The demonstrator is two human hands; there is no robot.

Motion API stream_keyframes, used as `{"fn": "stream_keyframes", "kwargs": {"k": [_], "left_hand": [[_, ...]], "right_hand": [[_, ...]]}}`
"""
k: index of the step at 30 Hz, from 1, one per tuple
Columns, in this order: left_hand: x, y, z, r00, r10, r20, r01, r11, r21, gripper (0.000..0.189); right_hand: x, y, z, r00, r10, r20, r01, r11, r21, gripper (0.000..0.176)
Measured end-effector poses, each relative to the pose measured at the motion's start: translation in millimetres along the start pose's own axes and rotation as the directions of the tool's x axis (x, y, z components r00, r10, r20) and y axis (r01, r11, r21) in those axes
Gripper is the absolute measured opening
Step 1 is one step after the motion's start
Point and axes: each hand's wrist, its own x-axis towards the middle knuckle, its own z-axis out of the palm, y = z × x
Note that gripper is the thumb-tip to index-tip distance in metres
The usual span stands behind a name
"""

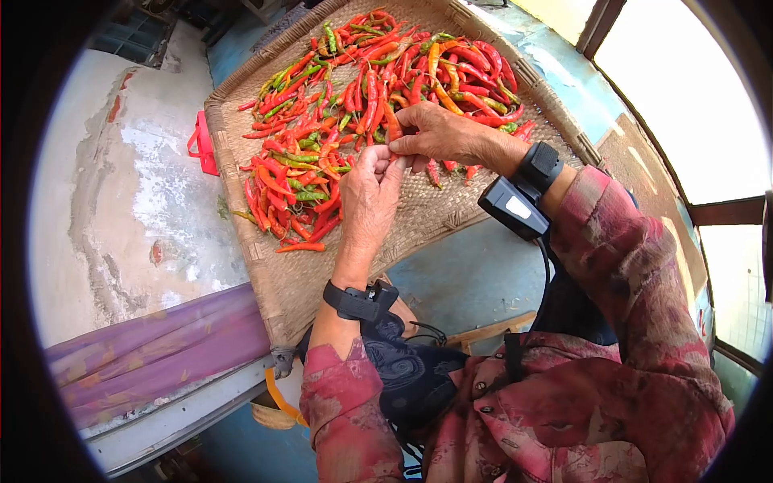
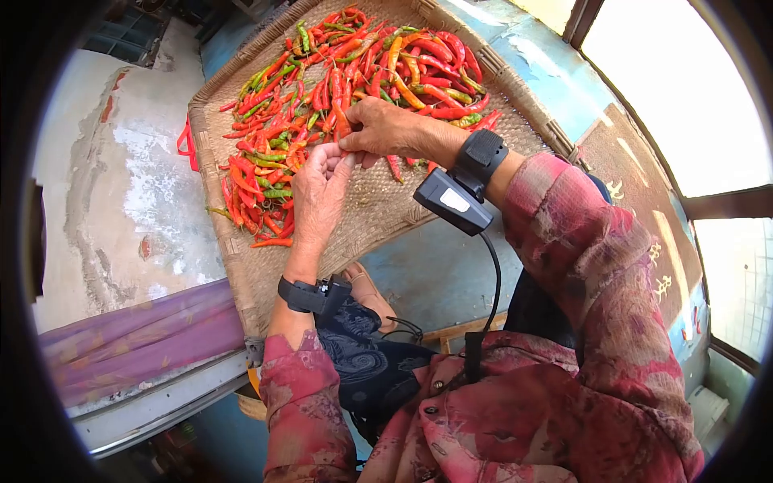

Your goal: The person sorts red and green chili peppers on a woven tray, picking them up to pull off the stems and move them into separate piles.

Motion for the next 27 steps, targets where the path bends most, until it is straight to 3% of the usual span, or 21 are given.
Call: {"fn": "stream_keyframes", "kwargs": {"k": [2, 4, 5, 6, 9, 11, 12, 15, 16, 19, 22, 24, 27], "left_hand": [[3, -3, -4, 0.996, 0.079, -0.05, -0.071, 0.986, 0.151, 0.017], [8, -5, -19, 0.992, 0.044, -0.118, -0.03, 0.992, 0.125, 0.016], [11, -9, -29, 0.979, 0.065, -0.195, -0.028, 0.982, 0.189, 0.016], [14, -11, -39, 0.959, 0.091, -0.268, -0.021, 0.968, 0.251, 0.017], [20, -31, -78, 0.879, 0.188, -0.438, 0.022, 0.902, 0.431, 0.02], [18, -38, -99, 0.858, 0.144, -0.492, 0.156, 0.841, 0.518, 0.021], [16, -42, -108, 0.858, 0.144, -0.493, 0.156, 0.841, 0.518, 0.021], [13, -52, -128, 0.828, 0.172, -0.534, 0.296, 0.675, 0.675, 0.027], [14, -55, -129, 0.827, 0.17, -0.536, 0.297, 0.677, 0.673, 0.027], [18, -46, -125, 0.826, 0.19, -0.53, 0.237, 0.736, 0.634, 0.027], [16, -34, -106, 0.856, 0.205, -0.475, 0.234, 0.665, 0.709, 0.021], [19, -34, -100, 0.848, 0.315, -0.426, 0.15, 0.628, 0.764, 0.021], [23, -37, -93, 0.868, 0.316, -0.384, 0.094, 0.653, 0.751, 0.02]], "right_hand": [[1, 2, -9, 0.999, 0.023, 0.027, -0.023, 0.999, 0.023, 0.018], [-5, -8, -22, 0.996, -0.086, 0.039, 0.094, 0.956, -0.277, 0.022], [-10, -14, -29, 0.982, -0.185, 0.025, 0.172, 0.845, -0.506, 0.026], [-8, -4, -37, 0.977, -0.212, 0.01, 0.188, 0.839, -0.511, 0.026], [-13, 5, -58, 0.983, -0.18, 0.028, 0.155, 0.748, -0.645, 0.025], [-18, 11, -67, 0.998, -0.005, 0.069, 0.057, 0.612, -0.789, 0.025], [-22, 15, -69, 0.998, -0.005, 0.07, 0.058, 0.612, -0.789, 0.025], [-37, 10, -62, 0.976, 0.216, -0.012, -0.086, 0.337, -0.938, 0.024], [-38, 15, -60, 0.976, 0.217, -0.012, -0.086, 0.335, -0.938, 0.024], [-41, 38, -54, 0.993, 0.037, 0.115, 0.106, 0.19, -0.976, 0.022], [-39, 47, -52, 0.994, -0.016, 0.109, 0.111, 0.138, -0.984, 0.022], [-37, 49, -49, 0.994, -0.003, 0.111, 0.11, 0.146, -0.983, 0.019], [-36, 49, -49, 0.99, -0.023, 0.14, 0.142, 0.144, -0.979, 0.015]]}}
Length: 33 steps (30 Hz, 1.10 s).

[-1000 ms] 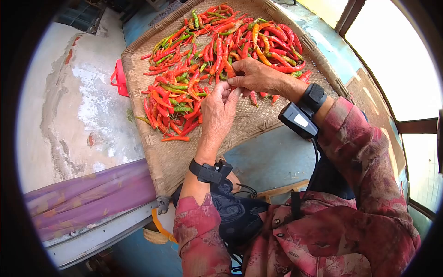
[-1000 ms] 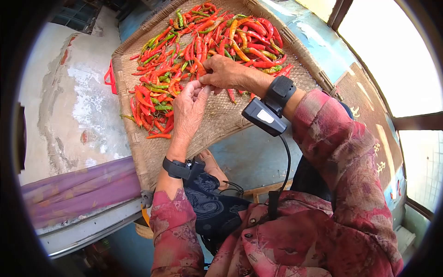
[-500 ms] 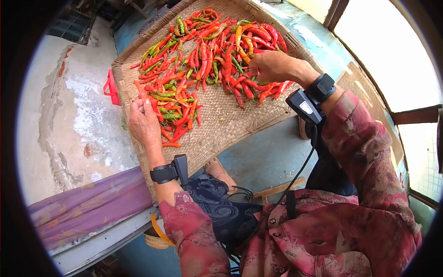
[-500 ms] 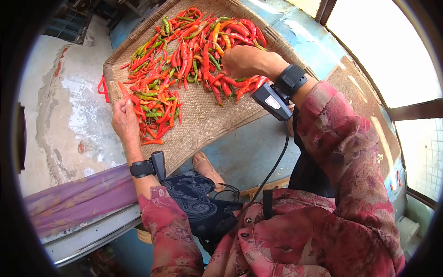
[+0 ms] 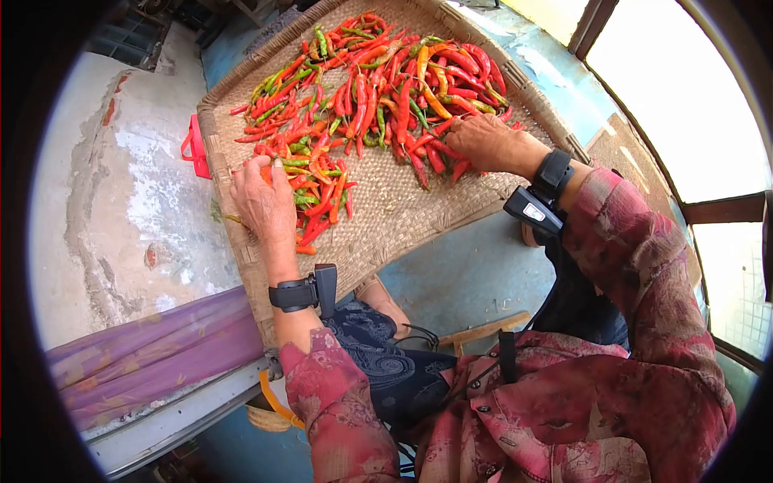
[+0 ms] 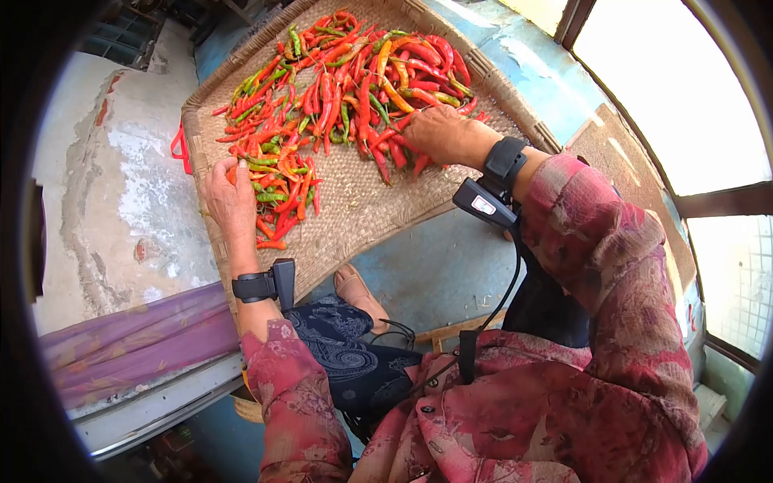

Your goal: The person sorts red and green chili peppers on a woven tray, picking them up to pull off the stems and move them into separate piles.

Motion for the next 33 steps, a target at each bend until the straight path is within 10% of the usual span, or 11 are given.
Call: {"fn": "stream_keyframes", "kwargs": {"k": [7, 11, 17, 20, 24, 33], "left_hand": [[-8, 33, 3, 0.98, 0.2, 0.003, -0.2, 0.979, -0.041, 0.017], [-14, 48, 11, 0.968, 0.24, 0.069, -0.227, 0.961, -0.155, 0.017], [-36, 91, 20, 0.874, 0.234, 0.427, 0.071, 0.805, -0.588, 0.021], [-46, 98, 39, 0.777, 0.21, 0.593, 0.368, 0.612, -0.7, 0.029], [-45, 111, 37, 0.748, 0.165, 0.643, 0.549, 0.392, -0.738, 0.032], [-17, 41, 17, 0.908, -0.139, 0.396, 0.369, 0.714, -0.595, 0.025]], "right_hand": [[0, 6, -25, 0.992, 0.123, 0.007, -0.123, 0.977, 0.176, 0.011], [11, 25, -29, 0.958, 0.096, -0.271, 0.025, 0.91, 0.413, 0.012], [25, 4, -37, 0.96, 0.17, -0.223, 0.018, 0.754, 0.656, 0.019], [27, -19, -40, 0.957, 0.289, -0.001, -0.093, 0.31, 0.946, 0.02], [35, -36, -30, 0.963, 0.271, -0.014, -0.038, 0.188, 0.981, 0.02], [41, -17, -34, 0.918, 0.394, -0.043, -0.032, 0.18, 0.983, 0.032]]}}
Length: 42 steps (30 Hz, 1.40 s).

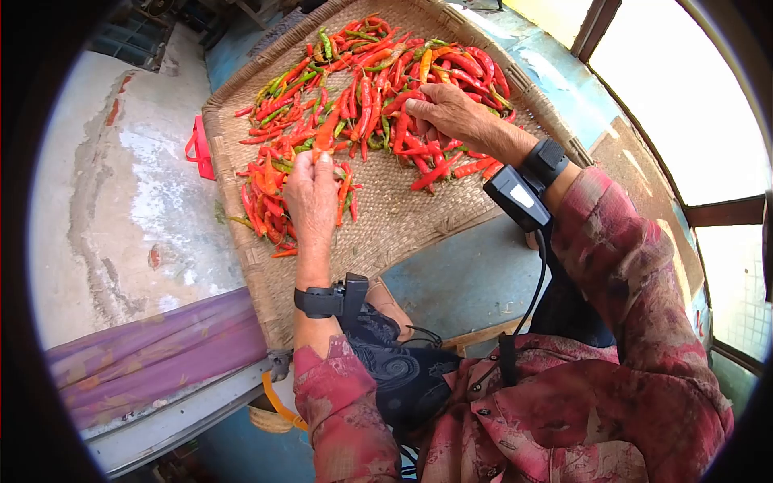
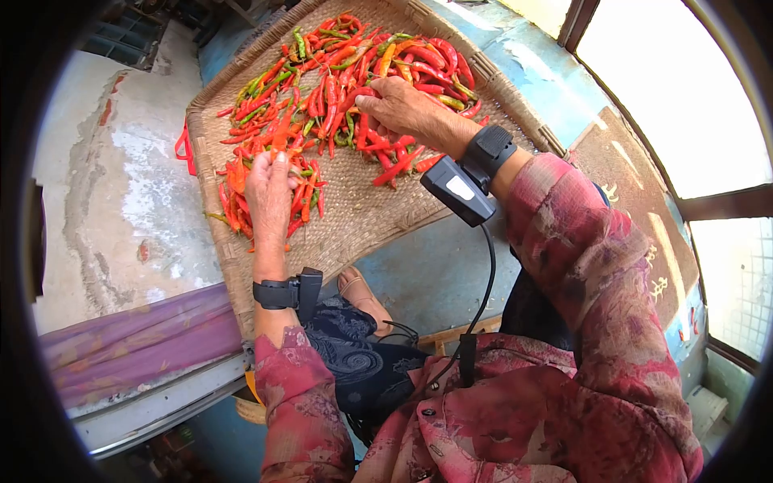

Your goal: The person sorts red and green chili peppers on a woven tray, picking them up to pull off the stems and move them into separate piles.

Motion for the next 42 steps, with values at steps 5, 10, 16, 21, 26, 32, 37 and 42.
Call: {"fn": "stream_keyframes", "kwargs": {"k": [5, 10, 16, 21, 26, 32, 37, 42], "left_hand": [[0, -9, -61, 0.971, 0.111, -0.211, 0.05, 0.771, 0.635, 0.025], [-12, -1, -42, 0.936, 0.333, -0.113, -0.21, 0.787, 0.58, 0.035], [-38, 28, 20, 0.822, 0.525, 0.221, -0.567, 0.725, 0.391, 0.036], [-37, 20, 29, 0.89, 0.393, 0.232, -0.445, 0.857, 0.258, 0.028], [-33, 18, 20, 0.944, 0.227, 0.239, -0.263, 0.955, 0.134, 0.016], [-3, -4, -57, 0.938, 0.201, -0.283, -0.104, 0.94, 0.324, 0.013], [2, -28, -90, 0.915, 0.128, -0.382, 0.115, 0.826, 0.552, 0.018], [0, -21, -77, 0.84, 0.407, -0.359, -0.053, 0.719, 0.693, 0.026]], "right_hand": [[-9, -9, -3, 0.998, -0.037, 0.042, 0.039, 0.998, -0.055, 0.031], [-13, -12, 7, 0.986, -0.055, 0.156, 0.08, 0.984, -0.162, 0.028], [-21, -16, 25, 0.91, 0.008, 0.415, 0.016, 0.998, -0.056, 0.032], [-17, -5, 27, 0.869, 0.025, 0.494, 0.021, 0.996, -0.086, 0.037], [-19, -11, 23, 0.817, 0.074, 0.571, 0.043, 0.981, -0.188, 0.046], [-17, 16, 11, 0.874, -0.085, 0.478, 0.405, 0.671, -0.621, 0.043], [-30, 35, 11, 0.878, -0.076, 0.473, 0.465, 0.374, -0.803, 0.013], [-26, 37, 14, 0.875, -0.063, 0.479, 0.469, 0.349, -0.811, 0.011]]}}
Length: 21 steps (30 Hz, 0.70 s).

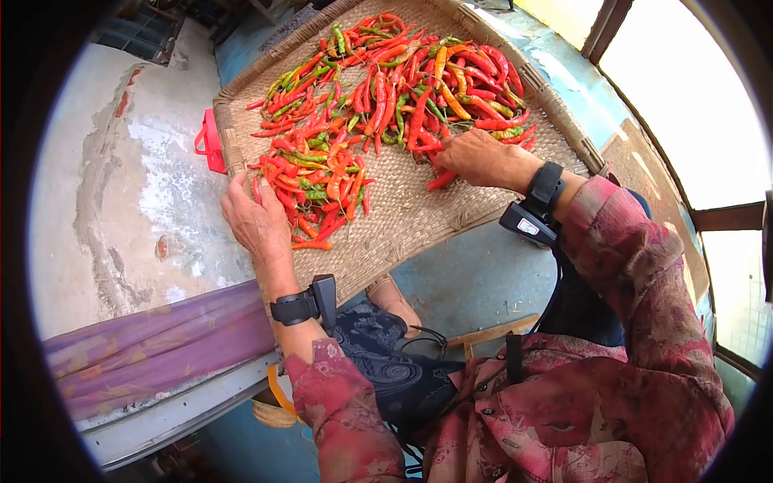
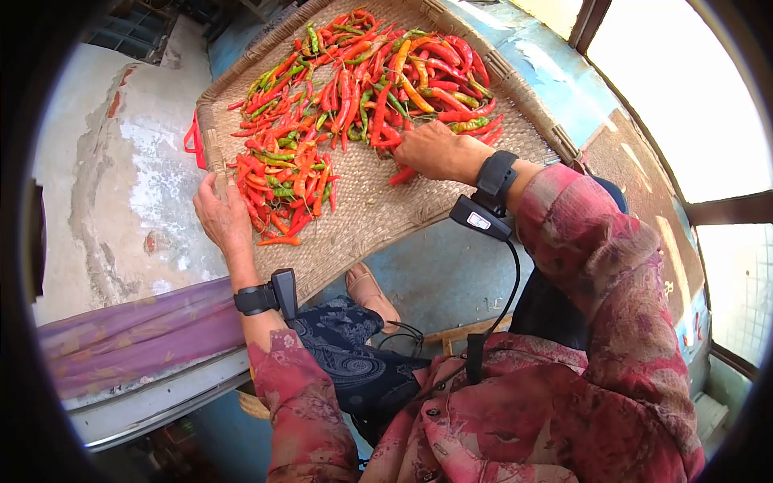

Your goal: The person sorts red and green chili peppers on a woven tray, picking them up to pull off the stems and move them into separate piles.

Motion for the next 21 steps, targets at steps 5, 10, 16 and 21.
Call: {"fn": "stream_keyframes", "kwargs": {"k": [5, 10, 16, 21], "left_hand": [[-11, 51, -1, 0.984, 0.134, 0.121, -0.098, 0.96, -0.262, 0.025], [-38, 93, 20, 0.847, 0.211, 0.487, 0.179, 0.75, -0.636, 0.023], [-49, 116, 28, 0.772, 0.177, 0.611, 0.395, 0.619, -0.679, 0.022], [-36, 108, 16, 0.818, 0.133, 0.559, 0.311, 0.716, -0.625, 0.018]], "right_hand": [[8, -6, -22, 0.998, 0.057, -0.018, -0.056, 0.998, 0.022, 0.007], [20, -13, -52, 0.961, 0.262, -0.084, -0.09, 0.59, 0.802, 0.017], [22, -21, -53, 0.975, 0.213, -0.061, -0.019, 0.356, 0.934, 0.02], [18, -11, -47, 0.966, 0.206, -0.155, 0.043, 0.464, 0.885, 0.018]]}}
